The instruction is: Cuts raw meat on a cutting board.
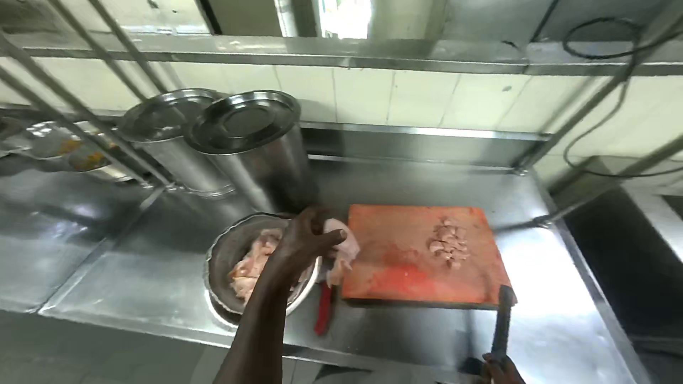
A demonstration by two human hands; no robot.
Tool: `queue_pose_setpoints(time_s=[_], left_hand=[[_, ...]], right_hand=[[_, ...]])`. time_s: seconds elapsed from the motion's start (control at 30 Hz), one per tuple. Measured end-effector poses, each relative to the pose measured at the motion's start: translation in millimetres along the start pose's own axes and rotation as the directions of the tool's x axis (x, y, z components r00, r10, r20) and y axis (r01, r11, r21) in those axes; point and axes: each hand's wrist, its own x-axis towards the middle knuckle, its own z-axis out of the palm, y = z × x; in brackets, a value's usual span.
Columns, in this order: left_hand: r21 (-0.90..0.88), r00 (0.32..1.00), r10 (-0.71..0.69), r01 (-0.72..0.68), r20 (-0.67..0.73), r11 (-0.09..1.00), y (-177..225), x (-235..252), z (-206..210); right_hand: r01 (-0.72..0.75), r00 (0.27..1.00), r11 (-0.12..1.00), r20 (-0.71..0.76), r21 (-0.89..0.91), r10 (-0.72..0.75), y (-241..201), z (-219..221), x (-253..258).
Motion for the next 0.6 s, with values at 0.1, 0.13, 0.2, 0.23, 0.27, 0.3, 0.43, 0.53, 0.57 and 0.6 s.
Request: queue_pose_setpoints(time_s=[0.1, 0.13, 0.2, 0.23, 0.27, 0.3, 0.43, 0.53, 0.57, 0.6], left_hand=[[-0.021, 0.974, -0.007, 0.012, 0.227, 1.0, -11.5, 15.7, 46.3], [0.08, 0.966, -0.008, -0.013, 0.257, 0.997, -25.1, 27.5, 59.5], [0.299, 0.949, -0.023, -0.076, 0.314, 0.951, -50.8, 44.2, 84.8], [0.397, 0.936, -0.05, -0.099, 0.347, 0.912, -62.0, 49.6, 96.4], [0.481, 0.925, -0.086, -0.112, 0.37, 0.87, -72.4, 53.2, 108.2], [0.556, 0.918, -0.119, -0.123, 0.378, 0.822, -82.1, 54.4, 120.4], [0.694, 0.946, -0.04, -0.208, 0.323, 0.689, -114.3, 40.8, 166.0], [0.669, 0.943, 0.07, -0.282, 0.326, 0.688, -130.2, 42.3, 180.0], [0.599, 0.937, 0.086, -0.284, 0.338, 0.749, -133.3, 46.3, 178.0], [0.517, 0.938, 0.065, -0.245, 0.341, 0.82, -134.6, 53.6, 175.9]], right_hand=[[-0.007, 0.999, 0.999, -0.05, 0.036, 0.009, 2.4, 1.4, -0.2], [-0.005, 0.999, 0.999, -0.054, 0.05, 0.007, 4.7, 1.0, 0.9], [0.009, 0.998, 0.996, -0.056, 0.084, -0.005, 9.5, -0.3, 3.8], [0.016, 0.998, 0.995, -0.063, 0.097, -0.01, 11.0, 0.0, 4.9], [0.02, 0.998, 0.994, -0.068, 0.112, -0.012, 12.1, 0.4, 5.7], [0.019, 0.998, 0.993, -0.069, 0.12, -0.011, 12.8, 0.6, 6.0], [0.015, 0.997, 0.99, -0.072, 0.138, -0.005, 13.3, 1.5, 6.2], [0.009, 0.997, 0.988, -0.073, 0.154, 0.002, 13.8, 1.6, 6.2], [0.006, 0.997, 0.987, -0.076, 0.159, 0.006, 13.6, 1.6, 6.0], [0.004, 0.997, 0.987, -0.076, 0.163, 0.008, 13.7, 1.6, 5.5]])
